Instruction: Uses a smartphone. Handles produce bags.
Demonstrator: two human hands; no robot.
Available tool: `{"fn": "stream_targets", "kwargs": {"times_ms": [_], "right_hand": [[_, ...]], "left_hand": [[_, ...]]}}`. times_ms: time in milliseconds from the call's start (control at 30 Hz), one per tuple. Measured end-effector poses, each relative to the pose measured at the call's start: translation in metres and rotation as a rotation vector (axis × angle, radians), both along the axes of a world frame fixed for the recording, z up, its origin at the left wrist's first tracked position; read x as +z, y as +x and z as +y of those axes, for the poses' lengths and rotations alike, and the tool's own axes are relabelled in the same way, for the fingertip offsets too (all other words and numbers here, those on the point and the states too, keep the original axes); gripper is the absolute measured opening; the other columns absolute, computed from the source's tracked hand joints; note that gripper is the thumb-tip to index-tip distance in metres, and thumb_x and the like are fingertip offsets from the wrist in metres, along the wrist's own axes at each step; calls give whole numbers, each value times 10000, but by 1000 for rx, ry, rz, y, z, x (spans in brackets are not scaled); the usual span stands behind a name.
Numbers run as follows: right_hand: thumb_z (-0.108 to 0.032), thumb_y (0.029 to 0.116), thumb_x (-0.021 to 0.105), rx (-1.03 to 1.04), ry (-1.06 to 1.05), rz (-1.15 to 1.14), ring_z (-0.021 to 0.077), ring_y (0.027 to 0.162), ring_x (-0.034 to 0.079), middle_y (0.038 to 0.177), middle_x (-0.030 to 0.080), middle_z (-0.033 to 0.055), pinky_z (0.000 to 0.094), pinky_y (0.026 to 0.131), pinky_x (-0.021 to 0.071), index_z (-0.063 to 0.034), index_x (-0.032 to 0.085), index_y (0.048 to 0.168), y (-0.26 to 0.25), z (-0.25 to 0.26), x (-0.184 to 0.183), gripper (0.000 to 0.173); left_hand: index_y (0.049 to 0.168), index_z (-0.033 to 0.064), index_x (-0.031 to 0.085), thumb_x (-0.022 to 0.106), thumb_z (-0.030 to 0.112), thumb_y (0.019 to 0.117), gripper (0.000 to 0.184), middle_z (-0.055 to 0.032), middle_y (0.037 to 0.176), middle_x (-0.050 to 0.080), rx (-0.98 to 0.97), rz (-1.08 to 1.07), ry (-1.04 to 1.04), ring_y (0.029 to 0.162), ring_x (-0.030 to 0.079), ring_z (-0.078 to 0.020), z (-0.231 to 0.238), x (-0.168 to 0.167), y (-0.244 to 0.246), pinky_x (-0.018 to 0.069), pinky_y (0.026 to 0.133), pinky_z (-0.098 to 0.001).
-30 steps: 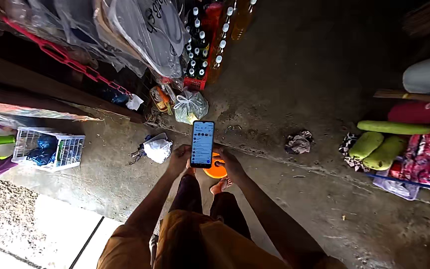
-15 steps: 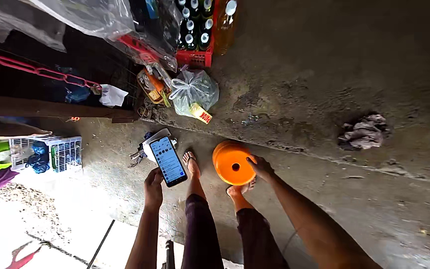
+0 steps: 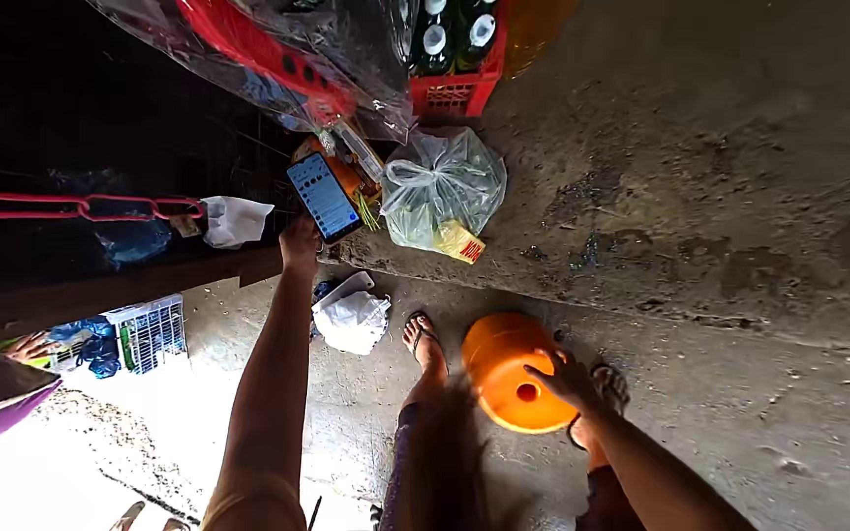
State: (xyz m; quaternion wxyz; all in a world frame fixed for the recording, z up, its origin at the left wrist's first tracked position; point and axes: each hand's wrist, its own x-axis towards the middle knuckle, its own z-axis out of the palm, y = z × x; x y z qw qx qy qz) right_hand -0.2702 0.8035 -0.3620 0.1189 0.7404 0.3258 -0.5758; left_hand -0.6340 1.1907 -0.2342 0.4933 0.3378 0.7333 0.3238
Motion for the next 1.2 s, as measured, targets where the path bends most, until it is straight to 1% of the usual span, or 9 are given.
{"fn": "stream_targets", "kwargs": {"times_ms": [100, 267, 467, 600, 700, 800, 967, 1133, 1200], "right_hand": [[-497, 974, 659, 41, -135, 114, 498, 1453, 354, 1615, 301, 289, 671, 1145, 329, -124, 498, 1514, -23, -26, -5, 676], [-559, 938, 677, 157, -293, 293, 442, 1444, 394, 1589, 352, 274, 582, 1162, 372, -145, 563, 1466, -35, -61, -48, 681], [-419, 1028, 609, 447, -172, 663, 402, 1407, 463, 1476, 521, 255, 575, 1184, 326, -40, 582, 1426, -10, 59, -26, 551], [-327, 1033, 631, 583, 76, 719, 381, 1284, 575, 1384, 596, 240, 536, 1124, 413, -27, 611, 1391, 10, 147, 23, 468], [-293, 1025, 640, 506, 401, 622, 351, 1164, 649, 1273, 656, 228, 504, 1042, 502, 2, 636, 1334, 24, 215, 70, 428], [-356, 962, 722, 442, 771, 312, 370, 1115, 644, 1176, 669, 216, 554, 977, 511, 7, 689, 1179, 20, 263, 76, 424], [-606, 733, 849, 426, 849, -120, 448, 1283, 515, 1322, 569, 268, 628, 1025, 417, 23, 545, 1327, -38, 261, 46, 917], [-290, 814, 837, 148, 1078, -191, 504, 1272, 527, 1389, 515, 328, 633, 1017, 451, 27, 500, 1431, -70, 234, -2, 771], [-255, 880, 783, 137, 995, -148, 463, 1306, 525, 1455, 477, 293, 597, 1043, 465, -1, 448, 1483, -66, 236, 6, 735]], "left_hand": [[1110, -1, 606, 479, 153, 1083, 201, -89, 950, 683, 89, 20, -9, 836, 666, -135, 18, -6, 6, 569, 777, -326], [1141, -58, 670, 520, 195, 1051, 308, -241, 1118, 673, -74, 568, -43, 1059, 640, -336, 28, -30, -13, 485, 952, -555], [1216, -85, 618, 466, 174, 1085, 327, -234, 1209, 649, -21, 397, -9, 1090, 640, -279, 39, -73, -5, 510, 979, -463], [1292, -30, 639, 527, 246, 1068, 373, -286, 1315, 622, -226, 683, -163, 1264, 573, -441, 48, -87, -4, 426, 1046, -658], [1430, -28, 532, 585, 285, 1028, 512, -324, 1428, 513, -306, 815, -22, 1382, 421, -517, 40, -51, 20, 293, 1092, -750], [1408, -23, 537, 652, 259, 989, 518, -282, 1355, 570, -383, 788, 377, 1284, 511, -456, 18, -24, 66, 377, 1045, -668], [1363, -41, 547, 672, 262, 968, 514, -258, 1317, 597, -566, 645, 572, 1255, 548, -408, -4, -17, 130, 429, 1038, -607], [1374, -40, 525, 707, 223, 945, 535, -234, 1317, 606, -648, 457, 662, 1226, 586, -359, -36, -31, 154, 463, 1030, -559], [1386, -44, 512, 713, 223, 951, 549, -231, 1341, 596, -643, 407, 671, 1215, 605, -339, -58, -26, 148, 509, 1014, -513]]}}
